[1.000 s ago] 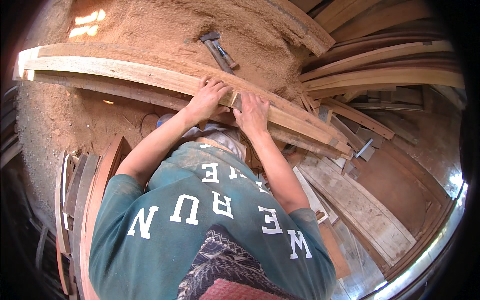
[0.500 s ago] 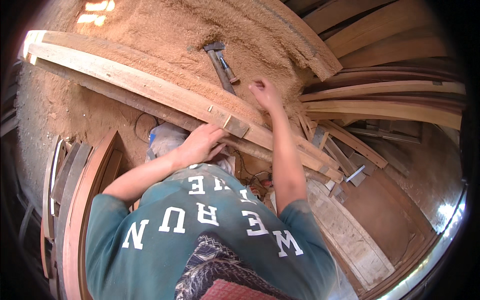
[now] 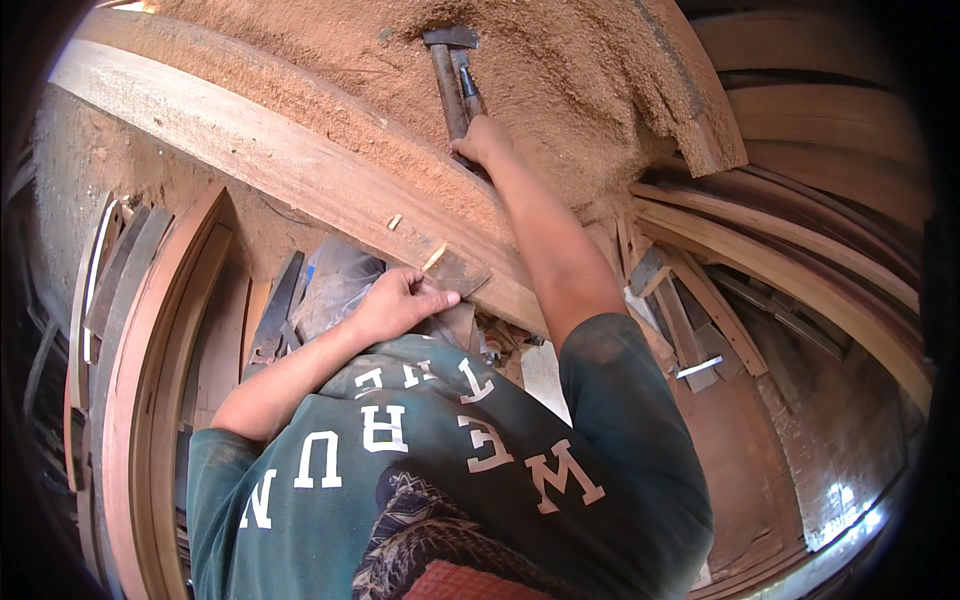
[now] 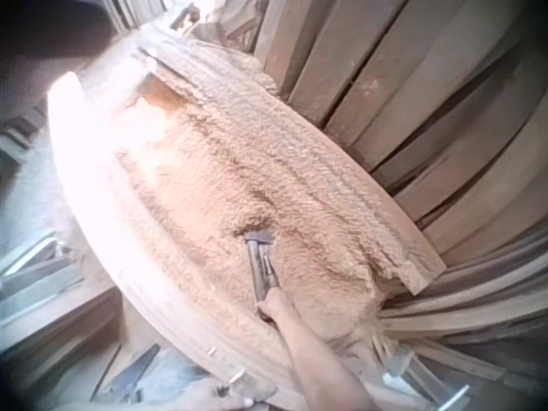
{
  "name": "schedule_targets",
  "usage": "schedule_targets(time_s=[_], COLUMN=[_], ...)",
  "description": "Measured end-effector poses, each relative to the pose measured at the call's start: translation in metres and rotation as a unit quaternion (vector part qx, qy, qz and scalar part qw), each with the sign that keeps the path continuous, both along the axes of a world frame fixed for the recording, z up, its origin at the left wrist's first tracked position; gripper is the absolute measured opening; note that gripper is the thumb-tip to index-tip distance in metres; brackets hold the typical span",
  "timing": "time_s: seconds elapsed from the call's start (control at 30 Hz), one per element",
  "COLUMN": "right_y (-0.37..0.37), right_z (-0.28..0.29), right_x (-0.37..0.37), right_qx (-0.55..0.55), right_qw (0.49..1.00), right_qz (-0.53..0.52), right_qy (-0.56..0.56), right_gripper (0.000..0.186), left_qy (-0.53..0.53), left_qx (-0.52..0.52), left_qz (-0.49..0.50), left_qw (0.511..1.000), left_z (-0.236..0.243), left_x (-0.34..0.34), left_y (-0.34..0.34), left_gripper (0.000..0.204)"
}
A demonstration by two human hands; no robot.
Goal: The person marks a small wood block with a pencil, uses a hand saw to cut a wooden beam, and shapes the wood block using a small axe and a chisel on a workbench.
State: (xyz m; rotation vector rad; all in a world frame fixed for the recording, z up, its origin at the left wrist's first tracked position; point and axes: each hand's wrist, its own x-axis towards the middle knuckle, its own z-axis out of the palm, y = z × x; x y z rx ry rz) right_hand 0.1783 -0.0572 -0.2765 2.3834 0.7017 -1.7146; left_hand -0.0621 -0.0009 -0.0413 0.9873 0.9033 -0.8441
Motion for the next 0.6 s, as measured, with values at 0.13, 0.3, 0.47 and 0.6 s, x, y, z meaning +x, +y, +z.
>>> schedule_targets(time_s=[0.13, 0.3, 0.47, 0.6], right_y=[-0.011, -0.011, 0.002, -0.061], right_z=[-0.013, -0.014, 0.060, 0.111], right_x=[-0.017, -0.014, 0.032, 0.026], right_qx=[0.039, 0.116, 0.146, 0.249], right_qw=[0.992, 0.979, 0.912, 0.917], right_qz=[-0.093, -0.157, -0.368, -0.312], right_qy=[-0.081, -0.051, 0.113, 0.015], right_gripper=[0.070, 0.060, 0.051, 0.053], left_qy=[-0.081, -0.194, -0.436, -0.526], left_qx=[0.086, 0.209, 0.273, 0.409], left_qz=[-0.091, -0.197, -0.319, -0.391], left_qw=[0.989, 0.938, 0.796, 0.635], left_z=[0.023, 0.047, 0.060, 0.051], left_x=[0.001, 0.001, 0.013, 0.026], left_y=[0.002, 0.007, 0.013, -0.014], left_gripper=[0.034, 0.024, 0.028, 0.052])
